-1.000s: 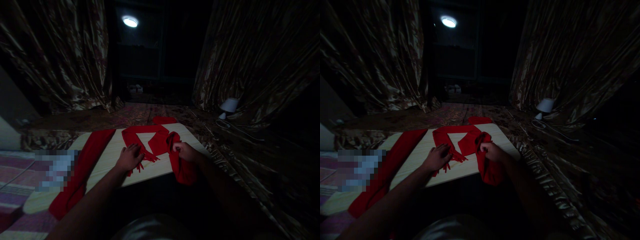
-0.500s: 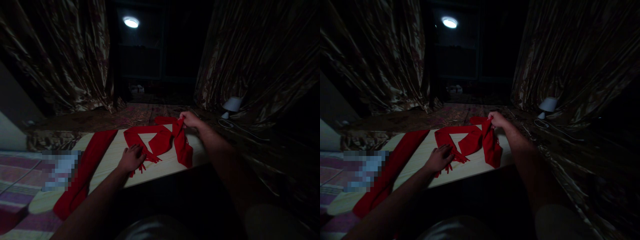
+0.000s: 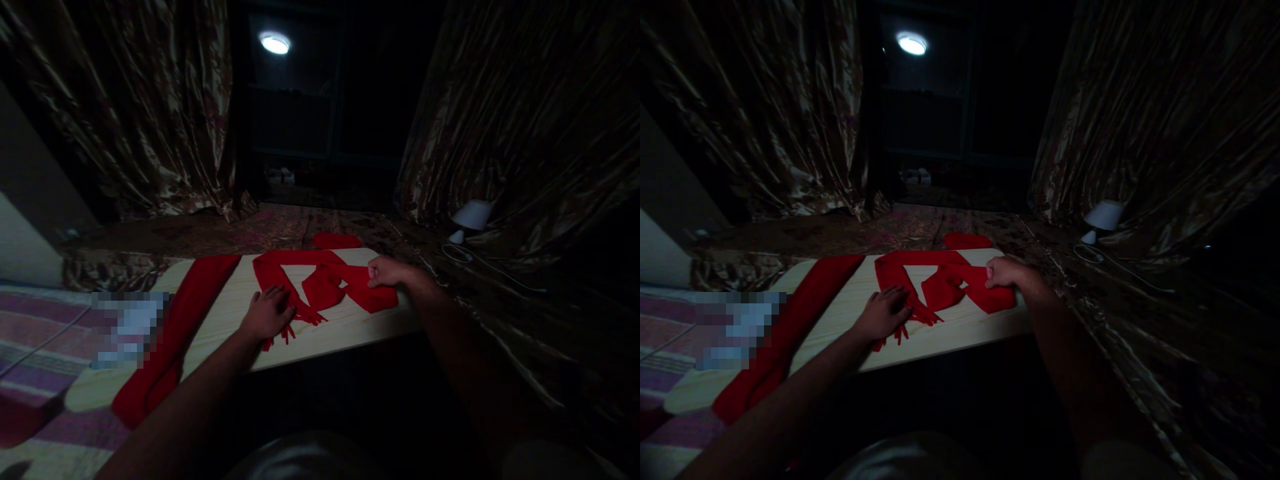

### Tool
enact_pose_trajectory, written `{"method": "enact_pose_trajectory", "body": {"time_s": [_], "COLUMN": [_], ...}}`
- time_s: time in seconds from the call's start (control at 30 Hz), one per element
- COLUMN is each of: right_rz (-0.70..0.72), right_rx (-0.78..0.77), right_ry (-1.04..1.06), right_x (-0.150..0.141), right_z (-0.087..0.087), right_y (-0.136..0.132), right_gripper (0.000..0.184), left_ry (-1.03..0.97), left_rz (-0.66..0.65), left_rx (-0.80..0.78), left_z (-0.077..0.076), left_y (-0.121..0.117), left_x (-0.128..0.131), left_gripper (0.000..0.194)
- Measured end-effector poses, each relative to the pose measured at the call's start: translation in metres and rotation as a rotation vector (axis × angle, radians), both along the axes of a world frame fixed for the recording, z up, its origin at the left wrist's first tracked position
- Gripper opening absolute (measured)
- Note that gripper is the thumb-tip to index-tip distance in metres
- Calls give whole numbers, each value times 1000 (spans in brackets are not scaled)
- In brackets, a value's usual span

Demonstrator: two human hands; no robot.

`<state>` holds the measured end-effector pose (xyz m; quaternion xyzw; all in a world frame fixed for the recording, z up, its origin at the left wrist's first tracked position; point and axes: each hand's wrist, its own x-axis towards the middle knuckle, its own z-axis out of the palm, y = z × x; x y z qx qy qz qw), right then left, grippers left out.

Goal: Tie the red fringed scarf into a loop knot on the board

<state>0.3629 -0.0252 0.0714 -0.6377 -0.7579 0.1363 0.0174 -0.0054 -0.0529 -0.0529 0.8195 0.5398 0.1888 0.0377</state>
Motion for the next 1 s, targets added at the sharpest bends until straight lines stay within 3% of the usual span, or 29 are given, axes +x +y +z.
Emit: {"method": "enact_pose_trajectory", "body": {"time_s": [0.1, 0.2, 0.27, 0.33, 0.4, 0.53, 0.73, 0.87, 1.0], "right_rz": [-82, -101, 48, 279, 422, 496, 414, 179, -9], "right_rx": [-61, 202, 394, 429, 441, 359, 224, 84, 37], "right_ry": [-274, -386, -265, -83, -3, -175, -574, -705, -702], "right_x": [-6, -34, -58, -83, -104, -126, -127, -126, -118], "right_z": [-5, -2, -4, -13, -25, -38, -22, -10, -3], "right_y": [-5, -9, -10, -7, -2, 7, 10, 7, 3], "right_gripper": [28, 26, 19, 20, 26, 33, 26, 27, 35], "left_ry": [8, 11, 7, 0, -6, -28, -87, -120, -127], "left_rz": [-1, -3, 0, 6, 8, -6, 9, 0, -2], "left_rx": [-1, 1, 5, 4, 1, 5, 23, 56, 78], "left_z": [1, 1, 1, 0, 0, 0, 1, 4, 6], "left_y": [0, 1, 1, 1, 1, 1, 1, 1, 0], "left_x": [0, 0, 0, 0, 0, 0, -1, -1, -1], "left_gripper": [58, 58, 58, 58, 57, 56, 52, 45, 41]}}
